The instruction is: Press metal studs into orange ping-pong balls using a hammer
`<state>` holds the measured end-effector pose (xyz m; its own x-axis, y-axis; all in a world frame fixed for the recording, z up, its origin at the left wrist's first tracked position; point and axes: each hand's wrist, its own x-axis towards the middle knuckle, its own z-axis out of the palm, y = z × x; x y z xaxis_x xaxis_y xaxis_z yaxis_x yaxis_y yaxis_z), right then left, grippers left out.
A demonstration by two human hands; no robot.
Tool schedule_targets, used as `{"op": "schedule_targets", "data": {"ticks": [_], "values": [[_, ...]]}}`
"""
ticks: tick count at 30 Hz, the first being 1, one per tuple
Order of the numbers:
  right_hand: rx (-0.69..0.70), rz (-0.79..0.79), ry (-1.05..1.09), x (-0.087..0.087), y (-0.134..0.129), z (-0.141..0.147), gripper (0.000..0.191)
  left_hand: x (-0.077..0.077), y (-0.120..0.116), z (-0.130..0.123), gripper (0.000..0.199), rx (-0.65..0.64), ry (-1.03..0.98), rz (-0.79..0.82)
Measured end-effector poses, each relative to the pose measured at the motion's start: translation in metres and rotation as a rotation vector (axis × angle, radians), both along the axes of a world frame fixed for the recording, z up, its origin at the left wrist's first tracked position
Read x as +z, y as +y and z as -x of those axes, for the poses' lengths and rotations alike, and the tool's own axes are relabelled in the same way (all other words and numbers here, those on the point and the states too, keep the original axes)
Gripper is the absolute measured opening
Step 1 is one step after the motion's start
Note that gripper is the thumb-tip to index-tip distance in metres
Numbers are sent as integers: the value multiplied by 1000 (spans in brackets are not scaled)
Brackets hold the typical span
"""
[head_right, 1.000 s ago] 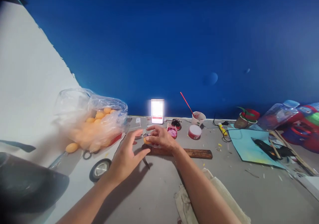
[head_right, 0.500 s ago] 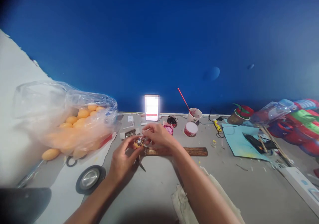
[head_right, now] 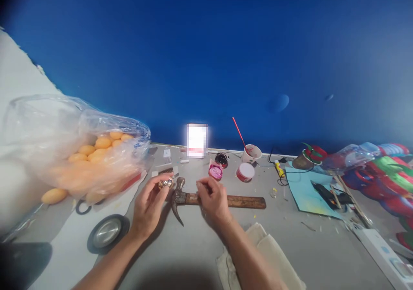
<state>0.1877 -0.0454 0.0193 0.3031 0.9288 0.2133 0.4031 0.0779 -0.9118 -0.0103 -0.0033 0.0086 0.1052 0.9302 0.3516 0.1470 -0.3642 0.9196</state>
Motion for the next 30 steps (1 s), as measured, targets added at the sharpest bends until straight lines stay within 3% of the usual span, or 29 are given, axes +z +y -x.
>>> {"op": "schedule_targets", "data": {"ticks": [4, 7, 11, 16, 19, 26, 30], "values": [[243, -44, -251, -15, -1, 5, 18, -2, 1, 2, 30, 39, 42, 24], [330, -35, -337, -17, -1, 6, 18, -5, 0, 1, 29, 9, 38, 22], [253, -129, -240, -20, -3, 6, 14, -3, -4, -2, 24, -90, -46, 38], [269, -211, -228, -14, -5, 8, 36, 7, -11, -10, 44, -291, -339, 453], [291, -259, -238, -12, -5, 8, 34, 9, -11, -12, 51, -391, -458, 579], [328, -251, -236, -8, -5, 7, 36, 2, -12, -9, 43, -449, -506, 580], [329, -245, -228, -6, -6, 9, 34, 8, -13, -11, 45, -470, -472, 599]]}}
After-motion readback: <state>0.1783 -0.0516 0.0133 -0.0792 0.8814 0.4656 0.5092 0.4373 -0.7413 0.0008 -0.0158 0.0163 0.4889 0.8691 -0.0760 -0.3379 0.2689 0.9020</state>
